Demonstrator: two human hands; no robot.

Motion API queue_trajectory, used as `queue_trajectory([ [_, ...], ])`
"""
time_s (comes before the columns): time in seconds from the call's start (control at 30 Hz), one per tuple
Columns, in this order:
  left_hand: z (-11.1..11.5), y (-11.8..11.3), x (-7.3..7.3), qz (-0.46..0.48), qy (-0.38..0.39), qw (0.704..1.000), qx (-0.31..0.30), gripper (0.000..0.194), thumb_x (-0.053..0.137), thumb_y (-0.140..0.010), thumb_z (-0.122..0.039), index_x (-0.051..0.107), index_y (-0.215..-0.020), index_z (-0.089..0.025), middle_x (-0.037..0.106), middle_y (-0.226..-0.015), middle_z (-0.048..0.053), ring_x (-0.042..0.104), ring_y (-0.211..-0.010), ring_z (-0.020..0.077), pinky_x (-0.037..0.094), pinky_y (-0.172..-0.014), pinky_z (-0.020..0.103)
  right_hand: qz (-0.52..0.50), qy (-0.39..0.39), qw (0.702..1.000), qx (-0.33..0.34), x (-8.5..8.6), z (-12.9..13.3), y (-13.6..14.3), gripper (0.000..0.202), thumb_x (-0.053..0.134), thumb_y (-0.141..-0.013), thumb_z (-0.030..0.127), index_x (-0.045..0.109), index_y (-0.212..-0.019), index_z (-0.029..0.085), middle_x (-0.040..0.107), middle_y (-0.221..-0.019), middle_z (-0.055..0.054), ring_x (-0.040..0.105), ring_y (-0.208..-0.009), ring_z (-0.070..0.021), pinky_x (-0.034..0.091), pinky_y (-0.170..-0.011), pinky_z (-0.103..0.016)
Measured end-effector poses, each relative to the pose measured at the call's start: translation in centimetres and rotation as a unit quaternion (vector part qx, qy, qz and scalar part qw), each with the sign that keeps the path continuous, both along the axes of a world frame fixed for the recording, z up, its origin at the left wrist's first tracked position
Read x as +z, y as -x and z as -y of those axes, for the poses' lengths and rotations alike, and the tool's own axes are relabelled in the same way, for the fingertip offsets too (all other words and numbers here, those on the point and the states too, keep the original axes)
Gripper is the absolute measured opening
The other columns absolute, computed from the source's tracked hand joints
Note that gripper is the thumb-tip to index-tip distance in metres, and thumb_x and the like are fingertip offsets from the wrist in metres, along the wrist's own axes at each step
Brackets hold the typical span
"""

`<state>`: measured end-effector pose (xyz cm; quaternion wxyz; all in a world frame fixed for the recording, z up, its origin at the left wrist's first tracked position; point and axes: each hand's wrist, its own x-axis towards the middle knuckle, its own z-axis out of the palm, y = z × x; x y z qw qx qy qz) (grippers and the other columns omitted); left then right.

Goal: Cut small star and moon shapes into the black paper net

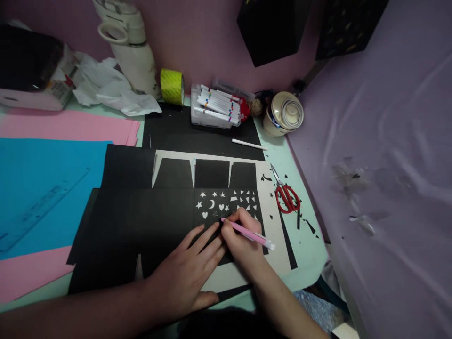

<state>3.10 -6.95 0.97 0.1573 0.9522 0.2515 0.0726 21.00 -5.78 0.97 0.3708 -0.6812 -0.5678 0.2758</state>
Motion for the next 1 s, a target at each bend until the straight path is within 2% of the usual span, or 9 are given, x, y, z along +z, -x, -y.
queue_trajectory([
  [0.2, 0.1, 0.0, 0.0, 0.007, 0.003, 1.0, 0.0, 0.085, 0.046, -0.086, -0.066, 0.034, -0.147, -0.008, 0.032, -0.156, 0.014, 0.01, -0.148, 0.0324, 0.001, -0.118, 0.046, 0.006, 0.004, 1.0, 0.01, 0.0, 0.0, 0.0, 0.014, 0.06, -0.078, 0.021, 0.053, -0.066, 0.022, 0.059, -0.062, 0.002, 0.055, -0.059, -0.0135, 0.045, -0.057, -0.025],
  [0.43, 0.1, 0.0, 0.0, 0.007, -0.001, 1.0, 0.003, 0.085, 0.043, -0.087, -0.067, 0.032, -0.148, -0.009, 0.03, -0.157, 0.014, 0.01, -0.148, 0.0322, -0.003, -0.118, 0.045, 0.012, -0.004, 1.0, -0.004, 0.0, 0.0, 0.1, 0.017, 0.06, -0.077, 0.019, 0.05, -0.064, 0.022, 0.058, -0.06, 0.003, 0.053, -0.057, -0.0131, 0.043, -0.057, -0.025],
  [0.6, 0.1, 0.0, 0.0, 0.008, 0.002, 1.0, 0.002, 0.083, 0.045, -0.086, -0.067, 0.036, -0.146, -0.01, 0.035, -0.155, 0.013, 0.012, -0.147, 0.0322, 0.0, -0.118, 0.045, 0.009, -0.003, 1.0, 0.008, 0.0, 0.0, 0.0, 0.014, 0.06, -0.078, 0.021, 0.053, -0.067, 0.022, 0.06, -0.062, 0.003, 0.055, -0.059, -0.0136, 0.044, -0.058, -0.026],
  [0.83, 0.2, -0.1, -0.2, 0.008, 0.001, 1.0, 0.005, 0.086, 0.045, -0.086, -0.068, 0.033, -0.148, -0.009, 0.032, -0.157, 0.013, 0.011, -0.147, 0.0323, 0.001, -0.118, 0.046, 0.006, -0.01, 1.0, -0.003, -0.5, 0.2, -0.1, 0.015, 0.06, -0.078, 0.019, 0.051, -0.065, 0.022, 0.057, -0.061, 0.003, 0.053, -0.058, -0.0133, 0.044, -0.057, -0.026],
  [1.0, 0.4, 0.0, -0.4, 0.015, -0.01, 1.0, 0.011, 0.086, 0.043, -0.087, -0.068, 0.033, -0.148, -0.01, 0.029, -0.158, 0.013, 0.011, -0.147, 0.0322, -0.001, -0.118, 0.046, -0.061, -0.044, 0.997, 0.014, 1.4, -0.1, -0.7, 0.003, 0.062, -0.079, 0.021, 0.059, -0.078, 0.022, 0.063, -0.075, 0.0, 0.061, -0.07, -0.0154, 0.05, -0.065, -0.027],
])
